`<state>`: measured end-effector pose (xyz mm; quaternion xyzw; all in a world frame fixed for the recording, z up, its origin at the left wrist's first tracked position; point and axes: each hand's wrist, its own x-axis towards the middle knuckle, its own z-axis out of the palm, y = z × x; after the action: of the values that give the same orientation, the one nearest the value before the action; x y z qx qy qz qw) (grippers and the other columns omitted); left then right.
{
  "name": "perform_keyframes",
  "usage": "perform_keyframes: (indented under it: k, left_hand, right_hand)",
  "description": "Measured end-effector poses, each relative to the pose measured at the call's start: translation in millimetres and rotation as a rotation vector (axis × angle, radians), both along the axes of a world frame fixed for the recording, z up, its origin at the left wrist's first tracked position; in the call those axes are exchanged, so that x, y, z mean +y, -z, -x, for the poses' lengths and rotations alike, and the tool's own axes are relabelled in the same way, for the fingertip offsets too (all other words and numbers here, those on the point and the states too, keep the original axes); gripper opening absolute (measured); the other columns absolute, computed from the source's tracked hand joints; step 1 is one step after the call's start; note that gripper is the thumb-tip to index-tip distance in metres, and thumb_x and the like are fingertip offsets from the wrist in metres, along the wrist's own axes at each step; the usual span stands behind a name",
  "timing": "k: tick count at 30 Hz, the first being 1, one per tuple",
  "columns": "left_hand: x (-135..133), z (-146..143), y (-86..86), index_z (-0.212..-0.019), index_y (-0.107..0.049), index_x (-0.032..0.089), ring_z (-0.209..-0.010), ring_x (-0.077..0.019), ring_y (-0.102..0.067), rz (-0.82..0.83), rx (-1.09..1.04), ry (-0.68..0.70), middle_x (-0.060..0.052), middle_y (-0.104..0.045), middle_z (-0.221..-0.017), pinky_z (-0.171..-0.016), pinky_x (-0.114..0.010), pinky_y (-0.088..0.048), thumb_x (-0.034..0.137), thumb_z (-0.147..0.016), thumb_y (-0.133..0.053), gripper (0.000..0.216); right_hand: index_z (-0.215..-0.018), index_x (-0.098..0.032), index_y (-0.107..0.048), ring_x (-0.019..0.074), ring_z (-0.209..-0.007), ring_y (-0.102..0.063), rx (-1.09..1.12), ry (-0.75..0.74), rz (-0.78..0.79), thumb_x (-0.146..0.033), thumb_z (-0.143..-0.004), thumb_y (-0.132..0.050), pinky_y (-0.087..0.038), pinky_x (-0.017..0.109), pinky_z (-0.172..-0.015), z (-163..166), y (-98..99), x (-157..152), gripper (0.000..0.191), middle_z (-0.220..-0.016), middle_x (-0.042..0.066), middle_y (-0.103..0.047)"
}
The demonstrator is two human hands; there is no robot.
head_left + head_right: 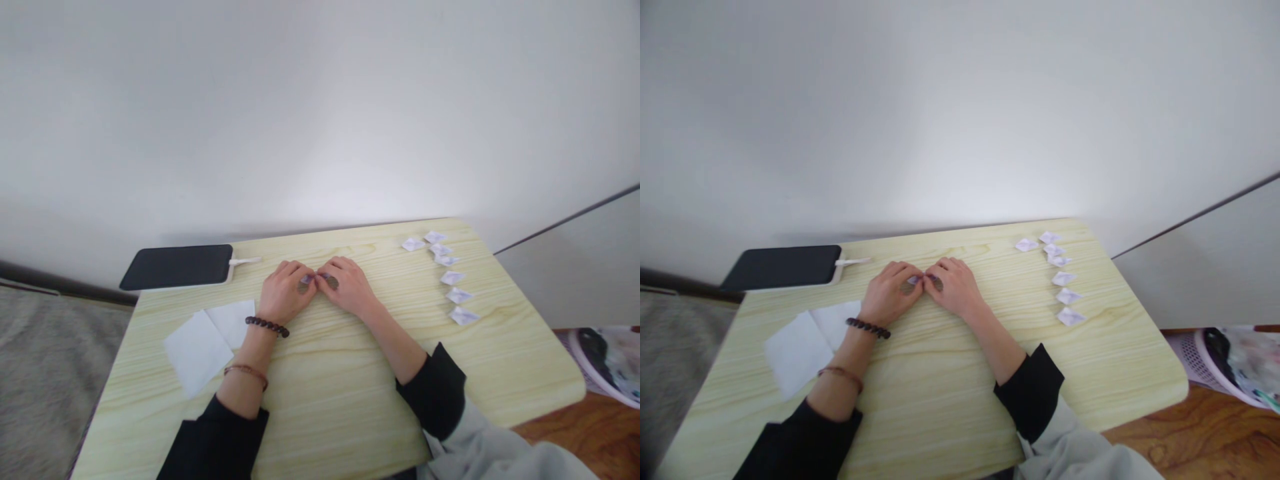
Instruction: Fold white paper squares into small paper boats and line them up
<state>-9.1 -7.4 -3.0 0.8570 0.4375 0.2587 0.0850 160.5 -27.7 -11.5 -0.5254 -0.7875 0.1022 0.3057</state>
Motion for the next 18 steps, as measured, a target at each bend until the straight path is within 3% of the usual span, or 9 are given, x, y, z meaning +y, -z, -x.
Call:
perform_keyframes:
  k: [7,18]
  left_hand:
    - [-1.9,-2.1,-0.5,-0.086,-0.065,0.022,-0.087,-0.0218,-0.057,0.016,0.035,-0.02,-0.004,-0.064,-0.086,-0.077,-0.032,-0.047,0.026,-0.082,-0.057,0.01]
    - [-0.5,-1.8,-0.5,-0.086,-0.064,0.022,-0.085,-0.0221,-0.057,0.051,0.085,-0.021,-0.004,-0.063,-0.083,-0.076,-0.033,-0.046,0.026,-0.082,-0.056,0.009]
  right_hand:
    - [-0.089,-0.022,-0.066,0.0212,-0.086,-0.056,-0.055,0.018,-0.006,-0.02,-0.08,-0.06,-0.043,0.035,-0.08,-0.3,4.2,2.1,0.011,-0.089,0.005,-0.064]
    - [-0.092,-0.024,-0.067,0.0207,-0.086,-0.056,-0.125,0.026,0.029,-0.026,-0.084,-0.059,-0.041,0.035,-0.077,-0.7,2.2,0.8,0.012,-0.091,0.004,-0.062]
